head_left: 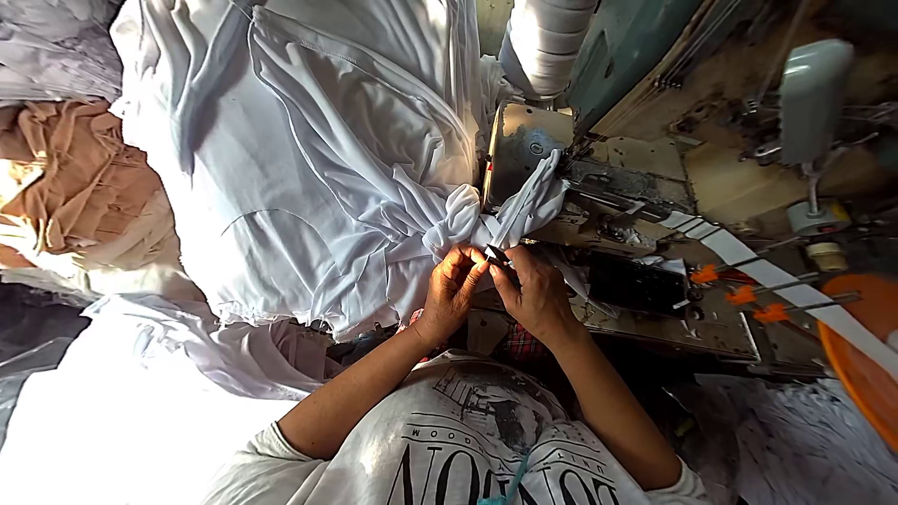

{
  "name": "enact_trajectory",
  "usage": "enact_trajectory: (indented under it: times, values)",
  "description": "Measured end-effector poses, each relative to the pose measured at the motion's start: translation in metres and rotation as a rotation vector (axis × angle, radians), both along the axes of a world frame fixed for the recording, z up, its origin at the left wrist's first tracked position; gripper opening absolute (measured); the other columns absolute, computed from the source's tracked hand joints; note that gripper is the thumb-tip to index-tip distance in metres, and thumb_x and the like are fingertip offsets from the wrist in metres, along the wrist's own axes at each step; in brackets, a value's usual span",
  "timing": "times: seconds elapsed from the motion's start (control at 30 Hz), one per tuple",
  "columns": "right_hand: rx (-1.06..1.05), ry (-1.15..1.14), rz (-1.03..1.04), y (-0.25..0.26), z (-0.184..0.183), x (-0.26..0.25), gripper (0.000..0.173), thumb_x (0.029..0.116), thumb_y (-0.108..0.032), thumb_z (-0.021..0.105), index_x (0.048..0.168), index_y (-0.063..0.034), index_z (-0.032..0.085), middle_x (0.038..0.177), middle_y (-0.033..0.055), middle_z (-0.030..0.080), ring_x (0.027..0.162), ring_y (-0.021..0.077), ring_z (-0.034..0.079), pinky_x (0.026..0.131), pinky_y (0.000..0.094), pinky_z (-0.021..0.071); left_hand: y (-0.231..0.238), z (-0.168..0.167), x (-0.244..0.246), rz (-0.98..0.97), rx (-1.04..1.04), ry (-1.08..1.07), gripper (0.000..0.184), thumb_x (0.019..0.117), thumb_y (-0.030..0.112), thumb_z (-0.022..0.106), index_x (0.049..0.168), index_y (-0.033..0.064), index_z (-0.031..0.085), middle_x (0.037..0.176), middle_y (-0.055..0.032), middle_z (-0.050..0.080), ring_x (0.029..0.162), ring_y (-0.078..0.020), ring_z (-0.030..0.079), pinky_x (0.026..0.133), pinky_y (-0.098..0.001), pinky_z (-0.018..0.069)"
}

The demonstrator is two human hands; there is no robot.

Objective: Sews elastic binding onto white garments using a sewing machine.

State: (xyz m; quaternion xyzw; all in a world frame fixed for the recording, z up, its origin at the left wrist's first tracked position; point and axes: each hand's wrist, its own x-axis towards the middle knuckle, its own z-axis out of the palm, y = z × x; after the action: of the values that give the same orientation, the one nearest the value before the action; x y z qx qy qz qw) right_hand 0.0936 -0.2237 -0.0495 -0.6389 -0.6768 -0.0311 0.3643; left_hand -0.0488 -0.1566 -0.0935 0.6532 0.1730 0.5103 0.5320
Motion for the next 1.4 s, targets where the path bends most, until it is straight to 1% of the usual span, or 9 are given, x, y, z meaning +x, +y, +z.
enact_trajectory:
  times: [0.27,0.37,0.47,0.6,0.8,1.03,1.2,1.3,1.4]
  values:
    - [-0.033,0.063,0.007,-0.003,-0.001,0.005,0.026,0.1037,-0.019,0.051,0.091,0.0004,0.064,0.061,0.0070,0.055,0.054,0.0188,0.058,0.051,0.0336,0.0479,0.001,-0.002,-0.002,-0.024,0.074,0.026,0.006,0.1030,0.005,0.052,0.101,0.0013,0.057,0.090,-0.0005,0.061,0.080,-0.0018,0.059,0.074,-0.0197,0.0515]
    - [-0.063,0.324,0.032,-0.009,0.001,0.015,0.027,0.1060,-0.023,0.051,0.098,0.0002,0.063,0.068,0.0012,0.053,0.058,0.0055,0.050,0.057,0.0220,0.0451,-0.001,-0.003,-0.005,-0.015,0.015,-0.019,0.006,0.1033,0.006,0.052,0.103,0.0045,0.058,0.102,0.0004,0.065,0.091,-0.0025,0.063,0.081,-0.0219,0.0542]
    - [-0.145,0.437,0.136,-0.014,0.007,0.022,0.023,0.1035,-0.023,0.056,0.100,-0.0011,0.063,0.072,-0.0030,0.053,0.062,-0.0018,0.048,0.060,0.0142,0.0430,-0.004,0.000,-0.005,0.006,-0.145,-0.096,0.010,0.0991,0.002,0.057,0.102,0.0093,0.063,0.100,0.0040,0.068,0.088,-0.0018,0.065,0.078,-0.0212,0.0555]
    - [-0.215,0.359,0.163,-0.010,0.009,0.025,0.024,0.1011,-0.025,0.059,0.097,-0.0018,0.065,0.070,-0.0013,0.054,0.061,0.0014,0.049,0.058,0.0172,0.0426,-0.004,0.007,-0.001,0.025,-0.323,-0.142,0.014,0.0961,-0.001,0.060,0.100,0.0115,0.065,0.088,0.0044,0.070,0.075,-0.0016,0.063,0.068,-0.0194,0.0529]
    - [-0.211,0.282,0.105,-0.001,0.010,0.019,0.024,0.0990,-0.025,0.061,0.099,-0.0018,0.067,0.071,0.0024,0.059,0.063,0.0072,0.056,0.060,0.0239,0.0478,-0.004,0.007,0.000,0.012,-0.344,-0.171,0.016,0.0949,-0.003,0.060,0.099,0.0120,0.064,0.087,0.0040,0.071,0.075,-0.0018,0.064,0.068,-0.0190,0.0533]
    - [-0.272,0.312,0.178,0.009,0.012,0.026,0.027,0.1057,-0.023,0.051,0.089,-0.0034,0.061,0.064,0.0000,0.049,0.057,0.0062,0.049,0.055,0.0235,0.0415,-0.003,0.004,-0.004,-0.049,-0.370,-0.167,0.017,0.0971,0.000,0.056,0.107,0.0136,0.063,0.092,0.0045,0.070,0.078,-0.0019,0.063,0.070,-0.0198,0.0530]
    - [-0.239,0.756,0.263,-0.001,0.011,0.030,0.025,0.1081,-0.019,0.043,0.088,-0.0108,0.056,0.062,-0.0109,0.039,0.051,-0.0037,0.036,0.049,0.0134,0.0322,-0.003,0.010,-0.004,-0.111,-0.365,-0.211,0.037,0.0852,-0.012,0.067,0.116,0.0080,0.061,0.107,-0.0020,0.071,0.093,-0.0105,0.070,0.087,-0.0289,0.0601]
    - [-0.285,0.724,0.305,-0.014,0.013,0.027,0.018,0.1053,-0.019,0.051,0.095,-0.0074,0.059,0.067,-0.0095,0.046,0.057,-0.0042,0.043,0.055,0.0140,0.0384,-0.003,0.009,0.000,-0.050,-0.362,-0.198,0.024,0.0876,-0.008,0.070,0.107,0.0060,0.069,0.098,-0.0002,0.073,0.086,-0.0080,0.070,0.081,-0.0266,0.0606]
    - [-0.302,0.435,0.194,-0.023,0.009,0.017,0.026,0.1035,-0.027,0.057,0.098,-0.0026,0.065,0.072,-0.0017,0.056,0.063,0.0016,0.052,0.061,0.0191,0.0460,-0.003,0.007,0.000,0.008,-0.345,-0.151,0.013,0.0944,-0.001,0.065,0.100,0.0074,0.072,0.086,0.0032,0.072,0.072,-0.0022,0.064,0.066,-0.0194,0.0539]
